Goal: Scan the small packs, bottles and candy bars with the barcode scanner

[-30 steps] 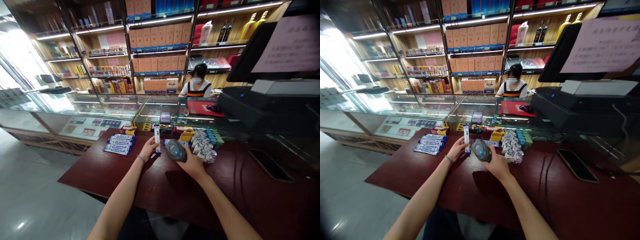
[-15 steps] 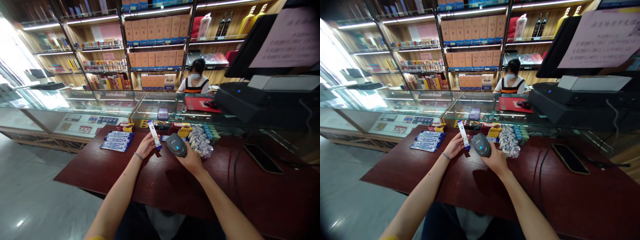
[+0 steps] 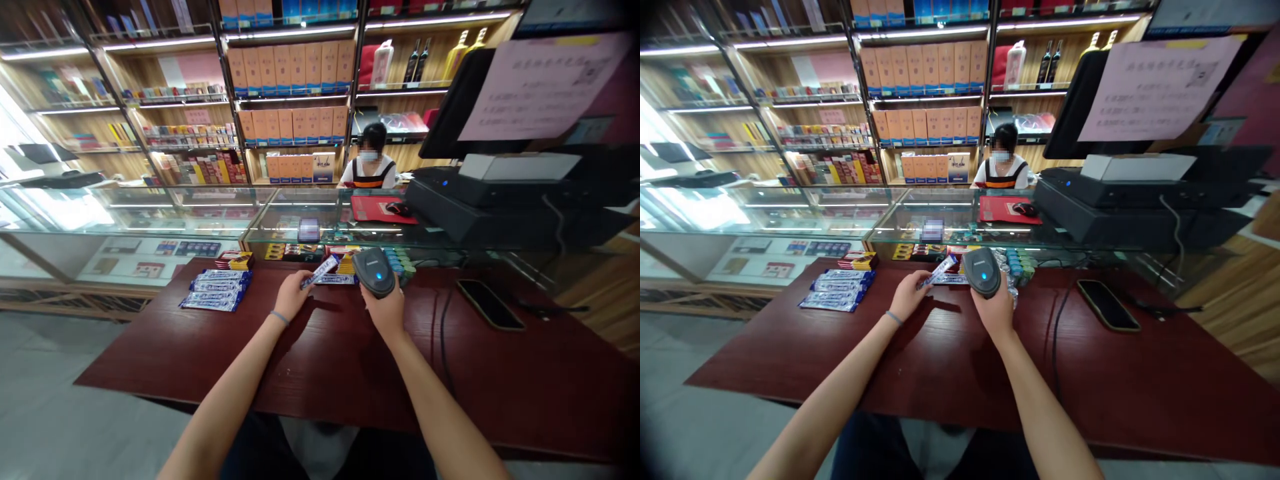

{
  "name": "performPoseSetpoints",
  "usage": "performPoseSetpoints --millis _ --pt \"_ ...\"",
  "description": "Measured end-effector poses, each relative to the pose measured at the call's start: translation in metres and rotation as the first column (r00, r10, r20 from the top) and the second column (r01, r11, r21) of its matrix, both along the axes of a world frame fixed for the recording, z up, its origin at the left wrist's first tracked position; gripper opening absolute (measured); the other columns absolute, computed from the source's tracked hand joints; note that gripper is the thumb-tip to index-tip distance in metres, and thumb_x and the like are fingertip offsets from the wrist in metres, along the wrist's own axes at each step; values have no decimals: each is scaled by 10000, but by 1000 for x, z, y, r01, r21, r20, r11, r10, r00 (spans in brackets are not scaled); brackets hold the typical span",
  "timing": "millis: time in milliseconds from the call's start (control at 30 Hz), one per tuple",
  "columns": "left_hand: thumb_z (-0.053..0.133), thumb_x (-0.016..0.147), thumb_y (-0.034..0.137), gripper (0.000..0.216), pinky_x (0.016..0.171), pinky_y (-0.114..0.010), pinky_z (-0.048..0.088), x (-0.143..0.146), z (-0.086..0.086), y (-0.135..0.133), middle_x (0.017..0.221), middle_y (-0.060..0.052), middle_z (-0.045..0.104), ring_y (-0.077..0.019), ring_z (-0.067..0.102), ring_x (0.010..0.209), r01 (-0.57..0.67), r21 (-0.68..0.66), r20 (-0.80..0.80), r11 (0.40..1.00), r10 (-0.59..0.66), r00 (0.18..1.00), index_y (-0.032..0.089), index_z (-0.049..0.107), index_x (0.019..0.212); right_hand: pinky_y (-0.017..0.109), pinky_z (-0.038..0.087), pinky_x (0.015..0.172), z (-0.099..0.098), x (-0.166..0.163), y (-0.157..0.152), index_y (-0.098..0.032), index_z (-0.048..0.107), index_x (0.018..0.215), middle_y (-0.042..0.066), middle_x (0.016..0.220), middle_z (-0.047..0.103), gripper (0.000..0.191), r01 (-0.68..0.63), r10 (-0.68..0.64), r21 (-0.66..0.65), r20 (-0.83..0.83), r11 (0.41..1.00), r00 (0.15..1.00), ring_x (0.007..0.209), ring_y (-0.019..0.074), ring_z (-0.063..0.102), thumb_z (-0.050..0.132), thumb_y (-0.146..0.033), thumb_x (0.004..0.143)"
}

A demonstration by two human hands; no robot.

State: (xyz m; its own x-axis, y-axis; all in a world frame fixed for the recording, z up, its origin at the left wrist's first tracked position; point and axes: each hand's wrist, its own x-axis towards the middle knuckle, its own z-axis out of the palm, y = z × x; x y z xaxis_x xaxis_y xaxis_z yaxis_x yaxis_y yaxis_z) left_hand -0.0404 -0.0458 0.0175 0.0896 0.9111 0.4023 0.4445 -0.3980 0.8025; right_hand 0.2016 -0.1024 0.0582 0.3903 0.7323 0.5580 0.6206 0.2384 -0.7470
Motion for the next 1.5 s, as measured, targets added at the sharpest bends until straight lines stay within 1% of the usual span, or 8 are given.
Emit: performPoseSetpoints --millis 100,200,300,600,767,1000,1333,1500 --pt "692 851 149 269 987 -426 485 8 -3 1 1097 -77 734 -270 638 1065 83 137 -323 987 -34 946 231 702 1107 460 580 811 0 6 4 -153 596 1245 186 1056 766 607 11 -10 20 -60 1000 998 970 359 743 689 -518 769" --pt "644 896 155 246 971 -430 482 17 -6 3 1108 -84 734 -278 629 1058 170 182 -465 969 -68 883 224 693 1128 448 585 834 2 8 4 -175 585 1276 173 1106 762 607 1 5 60 -87 998 996 1027 347 735 692 -502 776" --pt "601 924 152 235 956 -432 477 26 -8 6 1117 -94 731 -284 619 1056 214 191 -532 958 -82 843 213 690 1132 457 588 833 3 9 2 -184 588 1263 165 1095 765 580 6 1 70 -90 998 996 1007 344 740 692 -490 782" --pt "546 898 70 295 971 -439 478 49 -13 19 1082 -107 738 -277 628 1041 203 166 -563 965 -77 823 209 715 1096 458 598 800 4 11 1 -174 596 1239 163 1025 778 587 22 -12 56 -171 998 985 1021 352 733 721 -476 751" --pt "551 878 54 329 995 -451 484 49 -22 22 1106 -110 739 -278 632 1057 147 199 -550 969 -13 835 196 727 1116 460 593 841 8 9 -1 -188 595 1258 161 1086 770 586 2 8 60 -169 998 986 1016 339 738 724 -463 756" --pt "570 892 76 325 1022 -438 505 47 -30 24 1192 -99 724 -258 637 1090 153 255 -565 955 19 825 188 729 1153 474 593 845 4 8 2 -173 611 1250 163 1080 775 658 44 -29 80 -179 996 983 987 344 746 742 -525 710" --pt "547 901 58 338 1026 -435 513 47 -29 24 1200 -97 725 -259 640 1097 148 263 -559 953 26 829 177 730 1159 477 581 868 3 5 1 -166 627 1213 174 1098 766 639 12 1 75 -166 997 986 995 345 738 728 -563 723" --pt "602 901 112 310 1022 -443 515 45 -25 20 1200 -103 718 -269 634 1106 146 272 -541 951 26 841 173 714 1184 454 590 792 1 5 0 -156 617 1212 156 1006 774 625 8 -4 34 -112 999 994 910 335 748 707 -566 748"
